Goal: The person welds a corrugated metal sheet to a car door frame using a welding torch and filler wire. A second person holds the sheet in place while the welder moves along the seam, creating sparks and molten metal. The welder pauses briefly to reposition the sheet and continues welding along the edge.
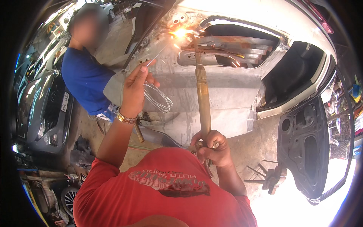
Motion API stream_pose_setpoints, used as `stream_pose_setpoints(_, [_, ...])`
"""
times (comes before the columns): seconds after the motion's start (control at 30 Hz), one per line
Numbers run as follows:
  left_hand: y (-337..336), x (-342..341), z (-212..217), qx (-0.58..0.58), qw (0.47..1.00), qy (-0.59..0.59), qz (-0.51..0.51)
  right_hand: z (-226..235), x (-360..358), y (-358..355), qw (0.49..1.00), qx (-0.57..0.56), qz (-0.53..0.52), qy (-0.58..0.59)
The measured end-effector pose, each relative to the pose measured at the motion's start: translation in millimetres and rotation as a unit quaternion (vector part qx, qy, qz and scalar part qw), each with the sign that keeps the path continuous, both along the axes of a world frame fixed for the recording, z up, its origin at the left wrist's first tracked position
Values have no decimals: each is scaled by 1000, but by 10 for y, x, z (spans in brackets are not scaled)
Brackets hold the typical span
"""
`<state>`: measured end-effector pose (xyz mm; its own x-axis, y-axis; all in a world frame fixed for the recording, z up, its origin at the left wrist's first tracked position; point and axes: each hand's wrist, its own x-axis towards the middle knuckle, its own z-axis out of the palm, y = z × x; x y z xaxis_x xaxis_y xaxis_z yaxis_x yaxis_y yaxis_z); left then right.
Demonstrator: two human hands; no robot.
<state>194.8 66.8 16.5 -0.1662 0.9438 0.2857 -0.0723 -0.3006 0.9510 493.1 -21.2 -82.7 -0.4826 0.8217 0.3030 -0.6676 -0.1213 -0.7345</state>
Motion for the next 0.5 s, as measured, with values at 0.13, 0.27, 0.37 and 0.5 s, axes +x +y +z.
stream_pose_setpoints(0.13, [-2, -9, 10, -1, 1000, -9, 2, -11, -1, 0, 1000, 7, -1, -6])
stream_pose_setpoints(0.27, [17, -35, -15, 3, 1000, -2, 1, -9, -14, 2, 1000, 8, 2, -4])
stream_pose_setpoints(0.37, [19, -34, -13, -1, 1000, -3, -6, -30, -6, 7, 1000, 17, 3, -5])
stream_pose_setpoints(0.5, [27, -13, 0, -1, 1000, -2, -5, -111, 13, 25, 999, 35, 2, -13])
